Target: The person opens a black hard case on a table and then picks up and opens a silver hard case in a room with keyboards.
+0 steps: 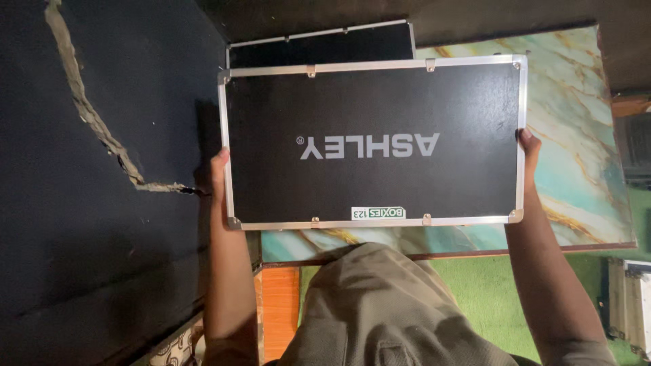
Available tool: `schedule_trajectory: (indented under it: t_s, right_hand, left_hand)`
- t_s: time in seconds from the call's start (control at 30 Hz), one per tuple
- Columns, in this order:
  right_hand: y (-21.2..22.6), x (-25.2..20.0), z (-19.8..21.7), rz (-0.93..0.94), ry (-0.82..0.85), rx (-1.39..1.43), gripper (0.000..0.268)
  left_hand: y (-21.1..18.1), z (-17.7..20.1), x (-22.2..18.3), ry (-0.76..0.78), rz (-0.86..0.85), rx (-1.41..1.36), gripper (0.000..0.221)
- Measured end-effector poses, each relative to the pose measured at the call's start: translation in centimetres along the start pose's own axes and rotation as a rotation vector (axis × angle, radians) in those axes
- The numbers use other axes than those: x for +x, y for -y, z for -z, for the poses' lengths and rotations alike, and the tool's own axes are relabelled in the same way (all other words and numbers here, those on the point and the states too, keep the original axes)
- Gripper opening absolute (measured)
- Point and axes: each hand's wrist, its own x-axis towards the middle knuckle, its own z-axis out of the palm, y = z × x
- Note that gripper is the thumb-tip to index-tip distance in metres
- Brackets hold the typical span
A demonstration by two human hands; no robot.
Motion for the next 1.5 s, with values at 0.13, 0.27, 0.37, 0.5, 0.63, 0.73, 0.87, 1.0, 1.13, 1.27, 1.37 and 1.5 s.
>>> schedule_trajectory:
  t_s: [0.13, 0.27, 0.37, 0.5, 0.63, 0.73, 0.87, 1.0, 1.13, 1.27, 1.37, 1.5]
  right_hand:
    - [1.5, 2.6, -1.5, 0.110, 0.105, -0.077, 0.061]
    - [2.5, 5.1, -3.0, 0.020, 0.015, -0.039, 0.058]
    - [2.4, 5.9, -4.2, -0.058, -0.041, -0.019, 0.060]
    - [2.0, 7.1, -5.5, -0.136, -0.086, -0.115, 0.066]
    - [1.9, 9.2, -5.6, -0.150, -0.009, -0.043, 0.066]
    - [1.5, 10.3, -5.0, -0.148, -0.018, -0.060, 0.064]
    - [0.7, 11.9, -4.4, -0.187, -0.031, -0.062, 0.067]
    - [-0.3, 12.7, -3.2, -0.207, -0.022, -0.042, 0.064]
    - [-1.0, 14.1, -2.6, -0.195, 0.047, 0.007, 0.063]
    - [-0.9, 15.3, -2.5, -0.193, 0.038, -0.054, 0.064]
    - [-0.5, 15.2, -3.2, -0.167, -0.012, -0.191, 0.067]
    - [1.9, 13.0, -4.9, -0.158, -0.037, -0.357, 0.069]
  left_hand:
    - [-0.9, -1.6, 1.6, -0.028, 0.043, -0.078, 0.047]
    - [-1.5, -1.9, 4.0, 0.016, -0.072, -0.035, 0.042]
    - [-1.7, -1.9, 5.6, -0.013, -0.032, -0.001, 0.045]
    - [-1.6, -2.1, 6.7, -0.062, -0.012, 0.027, 0.044]
    - [-1.6, -1.8, 8.4, -0.074, -0.008, 0.027, 0.044]
    - [-0.8, 0.0, 9.8, -0.162, 0.039, 0.088, 0.046]
    - [0.0, 2.5, 12.4, -0.095, 0.010, 0.005, 0.041]
    - [0.4, 3.3, 12.8, -0.190, 0.068, 0.104, 0.046]
    - [-0.2, 2.6, 13.0, -0.184, 0.058, 0.099, 0.045]
    - [-0.7, 2.2, 13.7, -0.158, 0.072, 0.145, 0.048]
    - [-1.1, 1.8, 13.5, -0.220, 0.179, 0.074, 0.047]
    - [-3.7, -1.1, 11.9, -0.263, -0.049, 0.615, 0.051]
